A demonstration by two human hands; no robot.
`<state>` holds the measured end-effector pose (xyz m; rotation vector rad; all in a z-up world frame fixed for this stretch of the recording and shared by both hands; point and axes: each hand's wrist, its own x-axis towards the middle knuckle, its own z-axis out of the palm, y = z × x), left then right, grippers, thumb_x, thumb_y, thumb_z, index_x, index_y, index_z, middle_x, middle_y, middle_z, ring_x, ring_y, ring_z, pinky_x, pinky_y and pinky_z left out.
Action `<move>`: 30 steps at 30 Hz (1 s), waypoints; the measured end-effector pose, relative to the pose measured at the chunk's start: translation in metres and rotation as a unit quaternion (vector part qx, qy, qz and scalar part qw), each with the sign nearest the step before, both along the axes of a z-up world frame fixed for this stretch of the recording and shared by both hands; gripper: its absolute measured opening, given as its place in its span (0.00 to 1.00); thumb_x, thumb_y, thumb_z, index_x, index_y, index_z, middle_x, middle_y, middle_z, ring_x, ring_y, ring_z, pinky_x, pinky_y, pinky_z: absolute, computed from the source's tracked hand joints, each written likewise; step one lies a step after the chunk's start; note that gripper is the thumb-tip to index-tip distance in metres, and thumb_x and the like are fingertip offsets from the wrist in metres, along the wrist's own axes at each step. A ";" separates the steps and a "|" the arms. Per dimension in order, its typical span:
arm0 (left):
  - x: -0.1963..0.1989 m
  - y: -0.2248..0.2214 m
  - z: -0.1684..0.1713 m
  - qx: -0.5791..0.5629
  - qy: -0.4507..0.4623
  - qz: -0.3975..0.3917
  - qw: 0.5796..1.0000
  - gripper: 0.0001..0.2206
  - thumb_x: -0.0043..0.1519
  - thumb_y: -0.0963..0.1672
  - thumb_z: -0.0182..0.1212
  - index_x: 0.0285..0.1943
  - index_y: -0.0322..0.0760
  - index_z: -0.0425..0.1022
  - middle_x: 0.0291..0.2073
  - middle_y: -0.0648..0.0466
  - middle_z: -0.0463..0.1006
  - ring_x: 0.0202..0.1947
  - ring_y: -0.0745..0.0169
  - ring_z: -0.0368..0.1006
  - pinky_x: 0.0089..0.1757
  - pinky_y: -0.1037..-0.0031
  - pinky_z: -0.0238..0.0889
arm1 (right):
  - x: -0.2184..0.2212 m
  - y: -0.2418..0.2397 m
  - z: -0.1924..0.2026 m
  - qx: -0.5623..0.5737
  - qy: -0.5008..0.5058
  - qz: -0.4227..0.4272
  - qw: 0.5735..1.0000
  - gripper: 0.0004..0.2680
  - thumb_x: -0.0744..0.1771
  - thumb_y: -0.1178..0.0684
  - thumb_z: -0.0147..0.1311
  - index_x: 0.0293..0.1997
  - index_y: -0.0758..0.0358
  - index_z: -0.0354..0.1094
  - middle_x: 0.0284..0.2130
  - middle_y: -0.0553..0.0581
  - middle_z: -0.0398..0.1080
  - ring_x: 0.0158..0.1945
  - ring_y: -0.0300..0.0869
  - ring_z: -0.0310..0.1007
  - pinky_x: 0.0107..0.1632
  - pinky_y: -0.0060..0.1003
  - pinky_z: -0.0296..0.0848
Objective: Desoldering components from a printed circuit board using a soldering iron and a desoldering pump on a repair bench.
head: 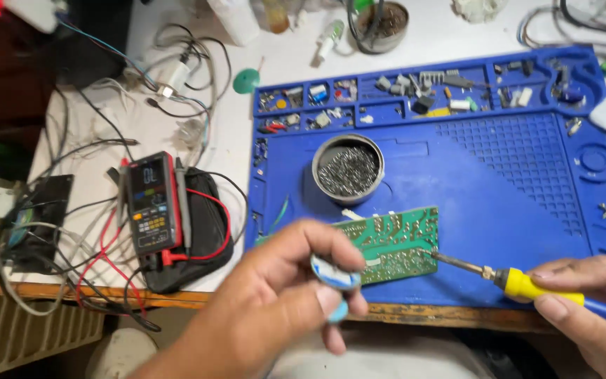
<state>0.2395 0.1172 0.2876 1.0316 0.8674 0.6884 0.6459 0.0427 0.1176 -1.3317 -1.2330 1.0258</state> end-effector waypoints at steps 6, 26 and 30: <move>0.047 -0.057 -0.074 0.175 0.291 0.011 0.941 0.27 0.58 0.45 0.70 0.71 0.53 0.83 0.58 0.64 0.94 0.55 0.70 0.91 0.58 0.76 0.76 | -0.008 -0.004 0.021 -0.004 0.019 0.010 1.000 0.09 0.67 0.60 0.63 0.53 0.64 0.77 0.50 0.68 0.86 0.54 0.50 0.93 0.63 0.37 0.91; 0.078 -0.050 -0.117 0.498 0.298 0.081 0.810 0.17 0.72 0.35 0.67 0.70 0.28 0.81 0.64 0.41 0.87 0.61 0.46 0.92 0.64 0.60 0.88 | 0.009 -0.025 0.017 -0.062 -0.014 0.038 0.997 0.13 0.71 0.56 0.57 0.64 0.53 0.72 0.58 0.61 0.82 0.68 0.51 0.91 0.79 0.47 0.94; 0.080 -0.052 -0.118 0.460 0.299 0.108 0.829 0.19 0.71 0.37 0.71 0.72 0.31 0.81 0.66 0.41 0.88 0.62 0.47 0.93 0.65 0.62 0.87 | 0.007 -0.028 0.015 -0.045 -0.047 0.040 0.997 0.12 0.72 0.52 0.57 0.65 0.49 0.71 0.58 0.56 0.82 0.67 0.48 0.92 0.79 0.45 0.96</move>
